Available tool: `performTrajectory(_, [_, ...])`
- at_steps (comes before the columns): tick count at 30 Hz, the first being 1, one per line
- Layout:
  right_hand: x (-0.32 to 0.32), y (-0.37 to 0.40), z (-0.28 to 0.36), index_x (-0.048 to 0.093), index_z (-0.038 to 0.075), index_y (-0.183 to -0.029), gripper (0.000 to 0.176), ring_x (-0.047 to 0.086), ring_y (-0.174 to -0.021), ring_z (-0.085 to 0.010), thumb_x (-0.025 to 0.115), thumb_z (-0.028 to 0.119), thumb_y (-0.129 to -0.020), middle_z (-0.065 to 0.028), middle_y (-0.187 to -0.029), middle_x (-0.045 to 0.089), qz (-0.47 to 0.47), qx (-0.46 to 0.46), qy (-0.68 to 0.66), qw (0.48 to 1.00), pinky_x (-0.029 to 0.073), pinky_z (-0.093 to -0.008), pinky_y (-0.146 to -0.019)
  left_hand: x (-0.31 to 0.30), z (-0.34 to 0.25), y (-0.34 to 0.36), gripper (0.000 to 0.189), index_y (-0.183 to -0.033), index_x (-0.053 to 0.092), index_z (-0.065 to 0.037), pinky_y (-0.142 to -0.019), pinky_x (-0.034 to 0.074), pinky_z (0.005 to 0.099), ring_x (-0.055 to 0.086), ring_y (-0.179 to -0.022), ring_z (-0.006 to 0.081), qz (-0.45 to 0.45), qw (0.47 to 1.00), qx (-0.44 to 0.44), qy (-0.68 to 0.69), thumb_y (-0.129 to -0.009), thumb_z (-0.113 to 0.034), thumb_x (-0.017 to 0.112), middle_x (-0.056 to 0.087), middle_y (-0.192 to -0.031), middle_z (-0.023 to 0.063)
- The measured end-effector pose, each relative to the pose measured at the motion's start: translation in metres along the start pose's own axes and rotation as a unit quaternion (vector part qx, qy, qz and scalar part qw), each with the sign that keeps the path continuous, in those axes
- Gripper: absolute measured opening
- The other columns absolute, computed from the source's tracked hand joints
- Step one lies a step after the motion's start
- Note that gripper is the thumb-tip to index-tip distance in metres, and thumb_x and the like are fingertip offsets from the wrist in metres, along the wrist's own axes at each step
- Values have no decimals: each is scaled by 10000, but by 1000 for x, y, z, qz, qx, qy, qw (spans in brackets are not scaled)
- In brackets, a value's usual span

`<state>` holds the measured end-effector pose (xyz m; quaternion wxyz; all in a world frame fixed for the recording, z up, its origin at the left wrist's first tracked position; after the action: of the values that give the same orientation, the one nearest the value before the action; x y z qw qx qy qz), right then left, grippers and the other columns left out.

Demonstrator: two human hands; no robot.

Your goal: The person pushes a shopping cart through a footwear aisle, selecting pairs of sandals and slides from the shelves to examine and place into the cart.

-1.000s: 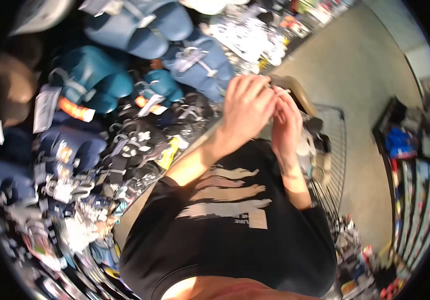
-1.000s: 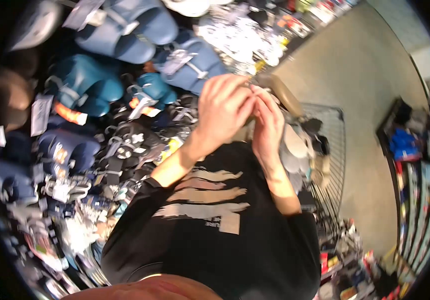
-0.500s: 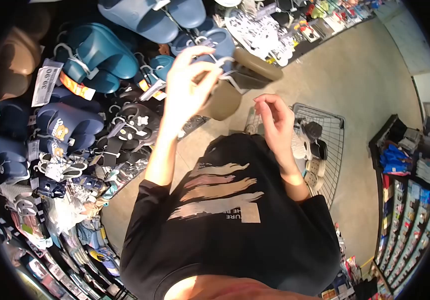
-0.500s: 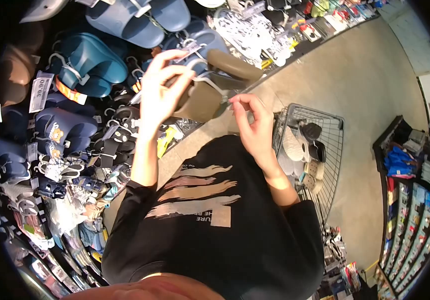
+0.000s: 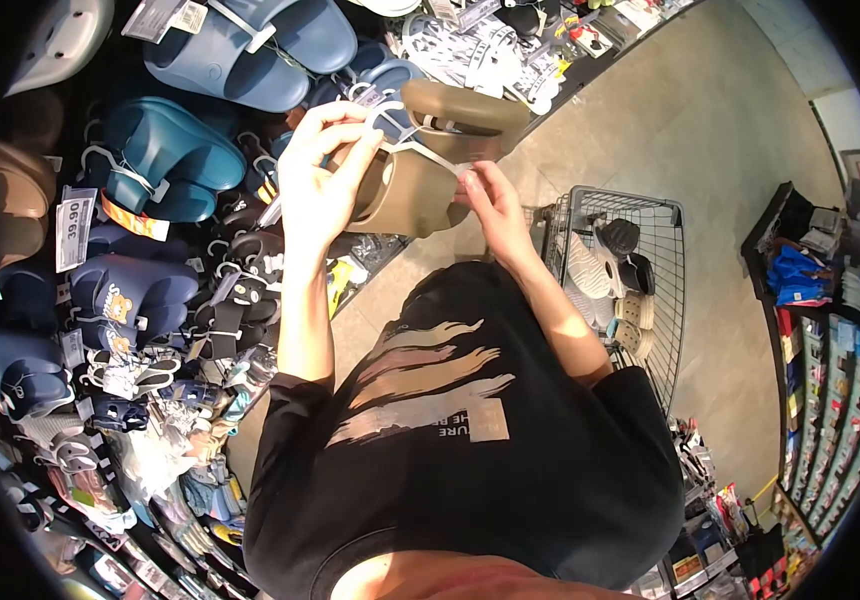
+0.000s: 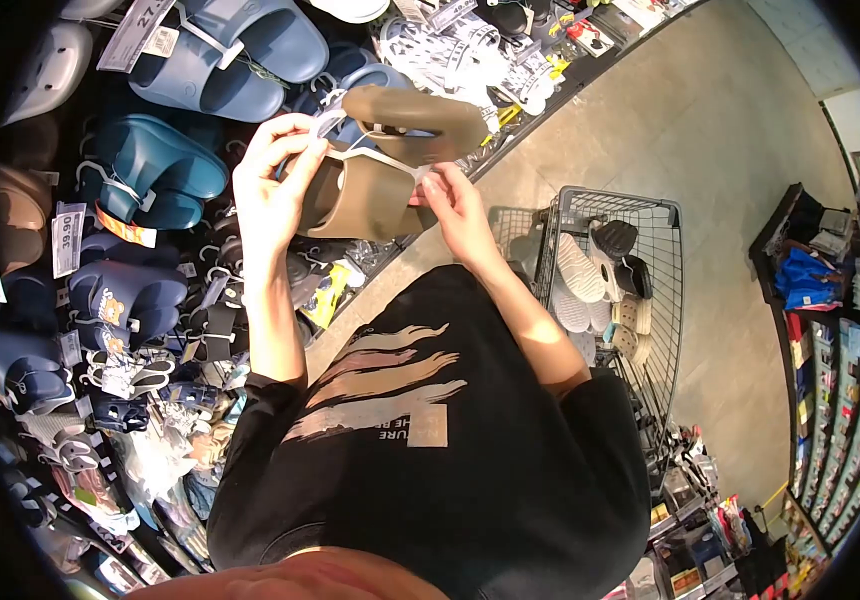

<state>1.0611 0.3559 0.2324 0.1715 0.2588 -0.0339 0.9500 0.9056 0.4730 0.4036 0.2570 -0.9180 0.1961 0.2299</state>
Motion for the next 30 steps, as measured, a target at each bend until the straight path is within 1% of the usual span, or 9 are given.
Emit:
performTrajectory(4, [1, -6, -13, 569, 7, -1209, 204, 661, -1009, -158, 563, 162, -1075, -91, -1110, 658, 40, 93, -178, 979, 570, -346, -909, -4, -1, -2, 99, -954, 775, -3, -900, 512, 300, 673, -966, 178, 12, 1000, -24, 1, -859, -33, 780, 709, -1063, 82])
performTrajectory(10, [7, -4, -15, 605, -53, -1107, 205, 716, -766, -207, 580, 146, -1064, -122, -882, 700, 27, 94, -197, 975, 625, -353, -742, -11, 14, -6, 100, -961, 756, 11, -929, 523, 304, 686, -1011, 176, 40, 996, -30, 78, -868, -17, 777, 725, -1083, 96])
performTrajectory(13, [5, -3, -18, 615, -55, -1081, 194, 716, -742, -207, 582, 136, -1063, -131, -871, 706, 6, 64, -189, 980, 625, -344, -716, -11, 22, -1, 211, -1098, 714, 25, -996, 514, 331, 677, -1090, 196, 65, 983, -54, 161, -889, 13, 746, 700, -1194, 123])
performTrajectory(18, [5, -7, -5, 615, -46, -1090, 187, 716, -736, -207, 590, 136, -1059, -133, -854, 706, -8, 23, -195, 981, 620, -336, -714, -12, 36, 38, 527, -1379, 516, 5, -1035, 489, 323, 646, -1156, 209, -46, 980, -59, 184, -898, 8, 730, 594, -1344, 165])
performTrajectory(19, [5, -8, -4, 617, -43, -1090, 184, 716, -734, -207, 590, 136, -1059, -131, -844, 705, -12, 12, -205, 979, 618, -333, -713, -8, 39, 49, 515, -1381, 521, -13, -994, 504, 318, 649, -1087, 186, -42, 994, -38, 95, -913, -31, 735, 617, -1275, 128])
performTrajectory(20, [4, -10, -4, 617, -43, -1090, 184, 716, -734, -207, 590, 136, -1059, -131, -844, 705, -12, 12, -205, 979, 618, -333, -713, -3, 52, 63, 427, -1360, 543, -6, -939, 519, 328, 639, -1003, 159, -30, 973, -125, 191, -961, -52, 689, 650, -1170, 99])
performTrajectory(22, [1, -12, -5, 621, -35, -1085, 178, 714, -730, -202, 592, 138, -1058, -136, -853, 713, 13, 9, -166, 986, 610, -325, -713, -5, 58, 70, 341, -1327, 571, 5, -906, 522, 326, 631, -966, 144, -44, 981, -141, 126, -1005, -84, 639, 680, -1090, 87])
performTrajectory(24, [0, -11, 0, 625, -35, -1075, 170, 714, -732, -198, 591, 131, -1058, -140, -865, 719, 38, 6, -139, 990, 606, -322, -712, -14, 58, 67, 293, -1293, 594, 14, -891, 512, 307, 629, -965, 134, -66, 994, -83, 32, -1029, -112, 611, 691, -1050, 92])
performTrajectory(30, [8, -10, 0, 638, -41, -1051, 142, 718, -743, -193, 583, 90, -1050, -161, -927, 735, 76, -6, -136, 988, 600, -326, -723, -28, 55, 57, 287, -1275, 607, 26, -937, 486, 294, 614, -1015, 128, -46, 986, -139, 86, -1058, -160, 585, 694, -1114, 91])
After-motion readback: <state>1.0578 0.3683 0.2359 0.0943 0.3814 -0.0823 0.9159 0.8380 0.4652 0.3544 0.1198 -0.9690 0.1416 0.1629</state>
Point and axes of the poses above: each hand's wrist, its own y-axis away from the middle knuckle, its own x-axis out of the palm, z = x × y, the point moved 3 cm from there along -y, towards the middle knuckle
